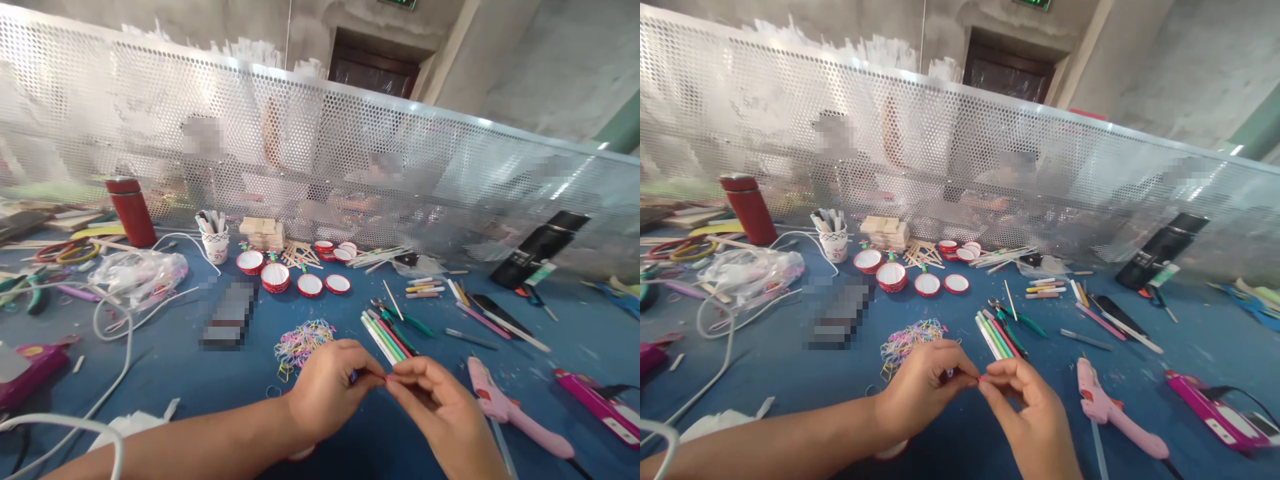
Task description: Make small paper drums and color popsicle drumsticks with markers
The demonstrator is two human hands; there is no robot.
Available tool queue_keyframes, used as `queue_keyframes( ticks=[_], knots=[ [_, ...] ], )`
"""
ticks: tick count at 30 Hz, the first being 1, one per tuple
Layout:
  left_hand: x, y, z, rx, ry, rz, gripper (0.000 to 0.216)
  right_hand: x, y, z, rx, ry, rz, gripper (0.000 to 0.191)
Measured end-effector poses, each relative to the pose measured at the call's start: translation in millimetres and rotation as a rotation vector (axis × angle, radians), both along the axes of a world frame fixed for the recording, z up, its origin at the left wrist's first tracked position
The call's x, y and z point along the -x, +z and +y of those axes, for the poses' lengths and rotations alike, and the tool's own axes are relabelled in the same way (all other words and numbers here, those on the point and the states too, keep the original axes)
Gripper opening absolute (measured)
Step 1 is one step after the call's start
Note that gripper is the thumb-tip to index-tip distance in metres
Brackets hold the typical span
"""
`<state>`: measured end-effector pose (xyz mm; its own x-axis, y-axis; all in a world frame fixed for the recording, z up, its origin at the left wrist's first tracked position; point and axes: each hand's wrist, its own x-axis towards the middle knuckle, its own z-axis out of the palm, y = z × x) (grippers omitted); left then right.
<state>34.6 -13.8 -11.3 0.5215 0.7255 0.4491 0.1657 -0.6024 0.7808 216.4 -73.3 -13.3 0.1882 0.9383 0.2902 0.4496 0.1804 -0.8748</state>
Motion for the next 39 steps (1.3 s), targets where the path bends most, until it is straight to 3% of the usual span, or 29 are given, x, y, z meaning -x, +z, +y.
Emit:
queue_keyframes(
  ticks=[4,9,15,18,23,26,29,31,35,39],
  knots=[
    [0,3.0,-7,0.009,0.017,0.025,0.011,3,-1.0,-9,-0.15,-0.034,-0.187,0.023],
    [1,3.0,-7,0.003,-0.13,0.031,0.018,7,-1.1,-17,-0.217,-0.017,-0.244,0.021],
    [0,0.3,-9,-0.081,-0.031,0.111,0.016,3,-6.5,-17,-0.157,-0.029,-0.228,0.024],
    [-4,-0.3,-14,0.007,-0.019,0.07,0.019,4,-2.1,-18,-0.218,-0.022,-0.301,0.019],
    [-4,3.3,-13,0.382,-0.261,-0.101,0.04,0,2.8,-16,-0.354,-0.039,-0.458,0.017],
    [-1,9.4,-11,0.421,-0.39,-0.151,0.052,-10,-2.4,-11,-0.286,-0.112,-0.433,0.015],
    [0,13.5,-11,0.365,-0.428,-0.109,0.052,-17,-6.4,-9,-0.239,-0.161,-0.386,0.015],
    [0,13.1,-10,0.332,-0.392,-0.096,0.049,-17,-4.0,-11,-0.267,-0.122,-0.338,0.019],
    [-2,8.7,-6,0.264,-0.243,-0.165,0.044,-9,10.5,-20,-0.302,0.104,-0.08,0.03],
    [-1,9.5,-9,0.224,-0.256,-0.166,0.045,-3,14.6,-27,-0.276,0.348,0.232,0.039]
  ],
)
